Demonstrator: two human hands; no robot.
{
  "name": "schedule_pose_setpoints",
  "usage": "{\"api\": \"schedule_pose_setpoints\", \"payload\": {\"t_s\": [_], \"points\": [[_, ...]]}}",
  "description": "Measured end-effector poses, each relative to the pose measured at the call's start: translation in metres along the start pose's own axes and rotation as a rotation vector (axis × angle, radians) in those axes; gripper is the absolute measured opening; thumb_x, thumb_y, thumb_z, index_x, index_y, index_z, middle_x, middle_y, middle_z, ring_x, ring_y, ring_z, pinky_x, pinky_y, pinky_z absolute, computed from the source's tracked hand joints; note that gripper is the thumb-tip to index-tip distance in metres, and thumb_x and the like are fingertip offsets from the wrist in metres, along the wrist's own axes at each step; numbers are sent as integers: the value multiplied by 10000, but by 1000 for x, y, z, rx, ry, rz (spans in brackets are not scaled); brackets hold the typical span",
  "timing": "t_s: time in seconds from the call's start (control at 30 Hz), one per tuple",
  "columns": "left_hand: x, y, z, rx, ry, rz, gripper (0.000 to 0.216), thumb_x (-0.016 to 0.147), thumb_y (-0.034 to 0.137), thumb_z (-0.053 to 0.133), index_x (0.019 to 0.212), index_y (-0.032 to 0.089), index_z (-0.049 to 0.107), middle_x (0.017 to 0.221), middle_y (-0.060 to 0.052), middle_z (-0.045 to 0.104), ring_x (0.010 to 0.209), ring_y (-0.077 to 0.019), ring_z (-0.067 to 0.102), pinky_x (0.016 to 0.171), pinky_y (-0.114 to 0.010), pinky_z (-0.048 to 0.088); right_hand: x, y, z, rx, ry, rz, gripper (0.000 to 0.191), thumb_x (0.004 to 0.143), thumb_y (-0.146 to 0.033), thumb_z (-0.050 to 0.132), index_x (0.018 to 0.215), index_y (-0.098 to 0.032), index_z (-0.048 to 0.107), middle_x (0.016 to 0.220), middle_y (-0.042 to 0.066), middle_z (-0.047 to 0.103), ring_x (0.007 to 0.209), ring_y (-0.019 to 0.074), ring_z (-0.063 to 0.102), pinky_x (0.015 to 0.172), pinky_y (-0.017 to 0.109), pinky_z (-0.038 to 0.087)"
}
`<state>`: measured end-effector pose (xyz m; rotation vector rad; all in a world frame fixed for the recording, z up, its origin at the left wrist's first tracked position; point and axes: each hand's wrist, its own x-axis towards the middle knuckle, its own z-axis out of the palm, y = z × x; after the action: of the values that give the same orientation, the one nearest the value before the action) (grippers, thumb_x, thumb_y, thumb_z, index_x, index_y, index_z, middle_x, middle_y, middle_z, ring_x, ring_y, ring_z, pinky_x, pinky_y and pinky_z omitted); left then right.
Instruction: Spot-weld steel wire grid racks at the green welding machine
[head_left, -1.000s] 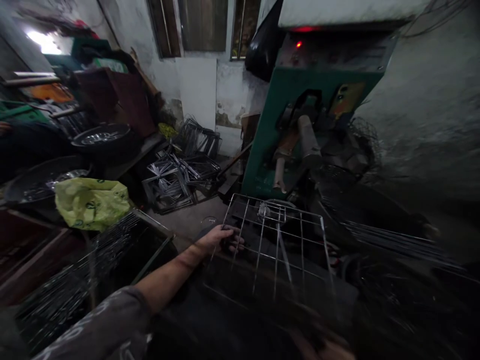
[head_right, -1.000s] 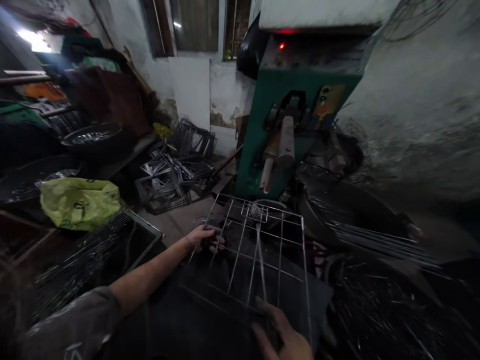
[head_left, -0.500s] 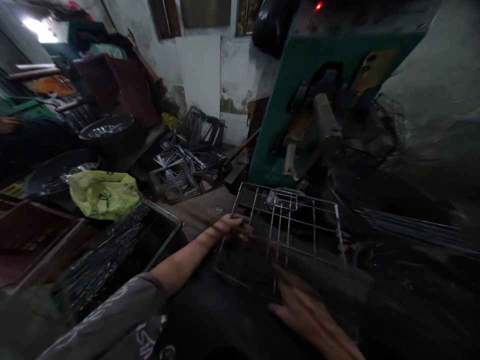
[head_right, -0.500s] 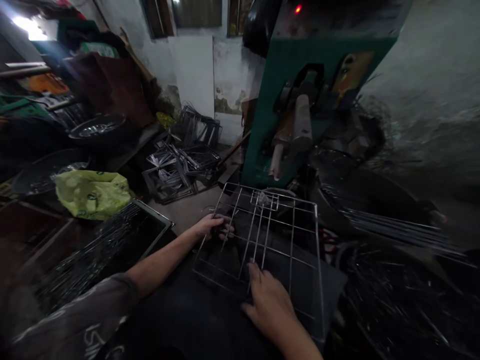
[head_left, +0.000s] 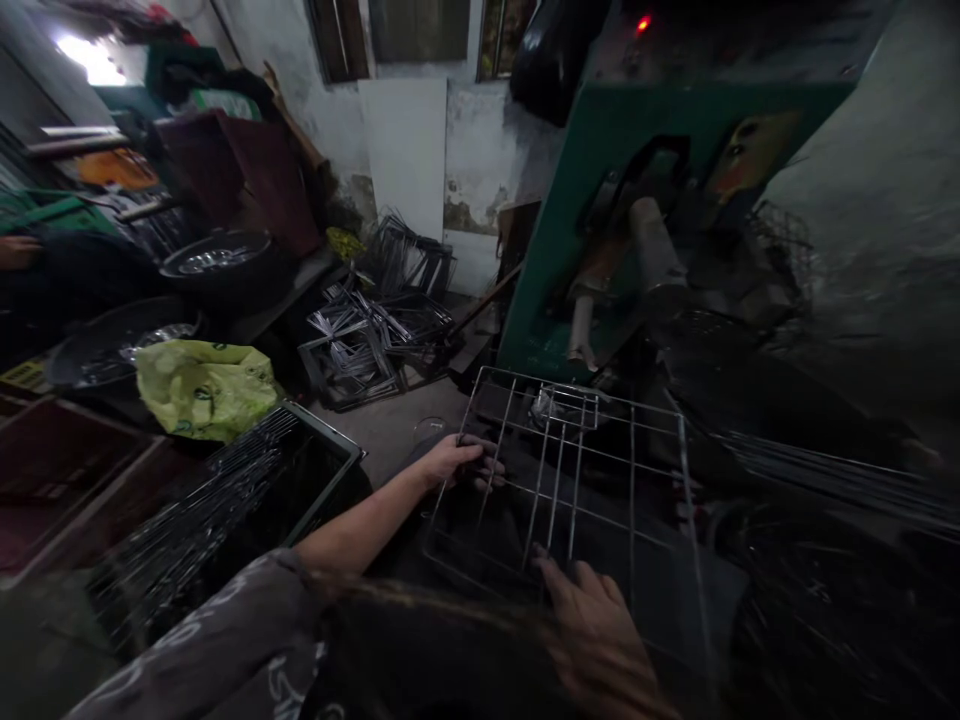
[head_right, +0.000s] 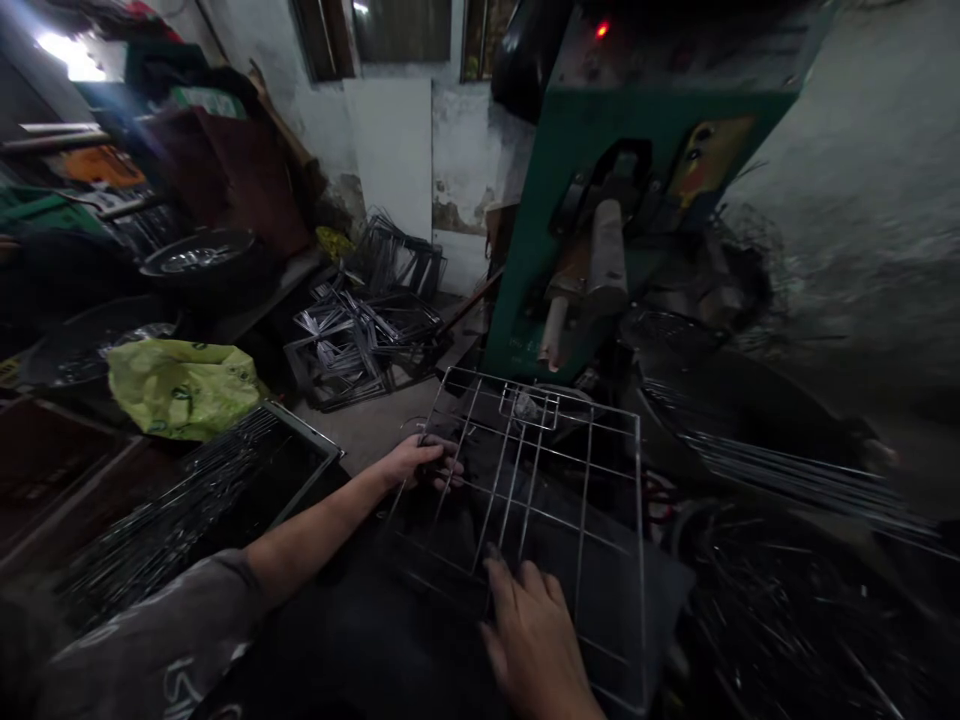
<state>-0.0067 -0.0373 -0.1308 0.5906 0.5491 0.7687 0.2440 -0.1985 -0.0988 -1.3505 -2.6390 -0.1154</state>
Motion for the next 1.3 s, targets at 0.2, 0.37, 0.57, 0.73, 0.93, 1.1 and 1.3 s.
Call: {"api": "schedule_pose_setpoints", "payload": {"t_s": [0.2, 0.37, 0.57, 0.73, 0.93, 1.1, 1.3], "points": [[1, 8, 7, 37, 33, 15, 531, 682, 367, 816, 1052, 66, 581, 881, -206, 704, 780, -338, 702, 631, -394, 563, -4, 10, -1, 4, 55, -14, 559, 755, -149, 536, 1309, -171, 465, 1125, 101, 652, 992, 302, 578, 811, 424, 477], [12, 14, 11, -4, -31, 38, 454, 720, 338, 791, 1025, 79, 577, 865, -195, 714, 753, -330, 703, 619, -408, 561, -3, 19, -2, 19, -8, -1, 582, 768, -148, 503, 1344, -191, 434, 1221, 92, 617, 1006, 294, 595, 790, 419, 520], [28, 25, 19, 5, -1, 56, 485, 678, 342, 818, 1002, 71, 577, 842, -189, 715, 728, -311, 702, 615, -397, 563, 5, 35, 0, 43, -36, 35, 540, 802, -165, 484, 1342, -174, 466, 1345, 88, 530, 1053, 271, 612, 824, 382, 556], [43, 33, 22, 10, 22, 66, 513, 653, 337, 825, 1008, 66, 573, 840, -188, 710, 746, -317, 703, 629, -388, 560, 12, 53, 7, 110, -76, 41, 531, 839, -225, 460, 1357, -110, 464, 1348, 106, 524, 1145, 265, 578, 942, 372, 530], [49, 36, 23, 5, 9, 60, 569, 604, 354, 857, 1012, 72, 578, 834, -179, 713, 725, -318, 703, 618, -389, 564, 7, 66, 27, 235, -190, 144, 586, 813, -223, 496, 1394, -164, 448, 1341, 91, 533, 1199, 263, 539, 958, 358, 517], [45, 36, 24, -2, 5, 55, 468, 663, 323, 818, 990, 67, 601, 837, -183, 715, 737, -314, 705, 596, -359, 559, 6, 59, 13, 207, -116, 102, 568, 802, -179, 484, 1368, -141, 480, 1347, 105, 525, 1184, 275, 550, 972, 364, 508], [46, 39, 26, 16, 23, 55, 501, 635, 346, 832, 991, 75, 605, 835, -184, 715, 712, -313, 705, 566, -344, 554, 10, 56, 4, 225, -144, 127, 577, 804, -183, 477, 1380, -168, 469, 1338, 81, 536, 1169, 261, 562, 955, 355, 518]]}}
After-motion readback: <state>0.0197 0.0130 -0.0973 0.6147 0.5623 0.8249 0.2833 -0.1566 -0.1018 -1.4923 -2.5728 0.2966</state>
